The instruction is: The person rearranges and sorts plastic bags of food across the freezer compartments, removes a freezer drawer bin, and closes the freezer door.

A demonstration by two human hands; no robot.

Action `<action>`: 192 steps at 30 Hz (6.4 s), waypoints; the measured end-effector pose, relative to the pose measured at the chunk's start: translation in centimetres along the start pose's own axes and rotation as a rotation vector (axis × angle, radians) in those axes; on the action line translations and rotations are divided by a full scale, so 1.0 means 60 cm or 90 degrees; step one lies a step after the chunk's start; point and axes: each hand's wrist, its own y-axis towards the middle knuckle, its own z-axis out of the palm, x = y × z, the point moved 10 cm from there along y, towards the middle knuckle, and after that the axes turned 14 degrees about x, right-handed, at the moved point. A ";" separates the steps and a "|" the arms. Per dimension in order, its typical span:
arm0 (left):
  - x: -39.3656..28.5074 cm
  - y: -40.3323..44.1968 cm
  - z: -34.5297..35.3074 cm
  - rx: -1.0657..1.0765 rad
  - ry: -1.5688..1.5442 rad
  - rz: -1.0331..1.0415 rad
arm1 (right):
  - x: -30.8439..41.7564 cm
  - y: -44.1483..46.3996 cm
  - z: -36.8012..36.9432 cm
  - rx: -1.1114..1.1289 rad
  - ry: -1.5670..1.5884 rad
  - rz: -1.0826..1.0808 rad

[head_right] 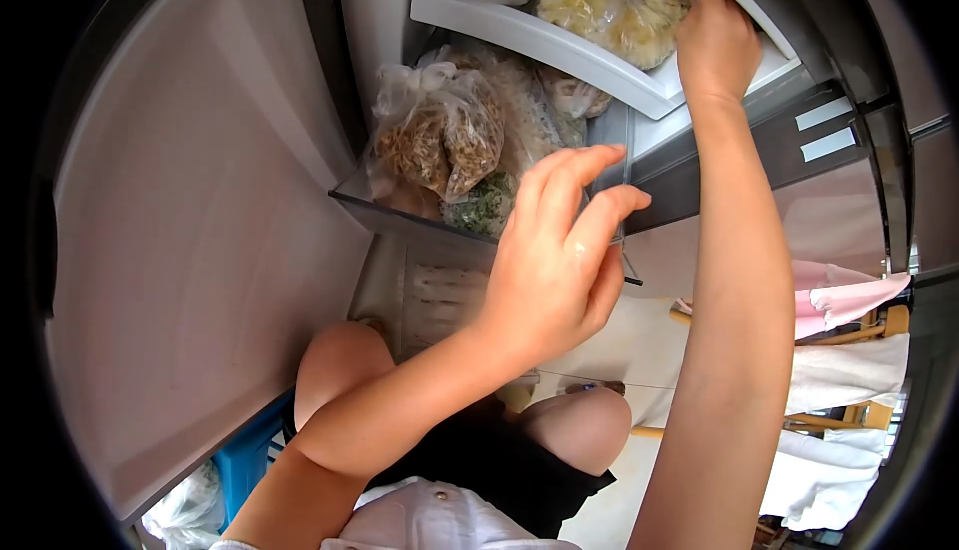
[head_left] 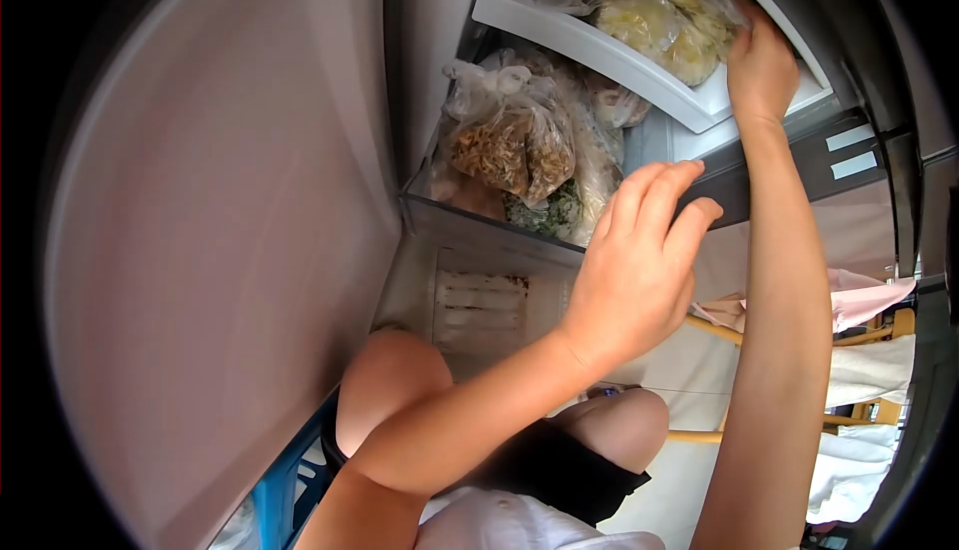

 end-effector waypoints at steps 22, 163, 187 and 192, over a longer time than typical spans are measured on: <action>0.103 0.019 0.140 0.062 -1.142 -0.334 | 0.068 -0.297 -0.203 -0.194 0.521 0.032; 0.186 -0.047 -0.072 -0.284 -0.920 -0.523 | 0.069 -0.301 -0.175 0.050 0.534 -0.013; 0.211 -0.053 -0.052 -0.253 -1.088 -0.519 | 0.085 -0.299 0.135 0.543 0.469 0.111; 0.214 -0.047 -0.066 -0.230 -1.056 -0.464 | 0.075 -0.302 0.158 0.704 0.357 0.089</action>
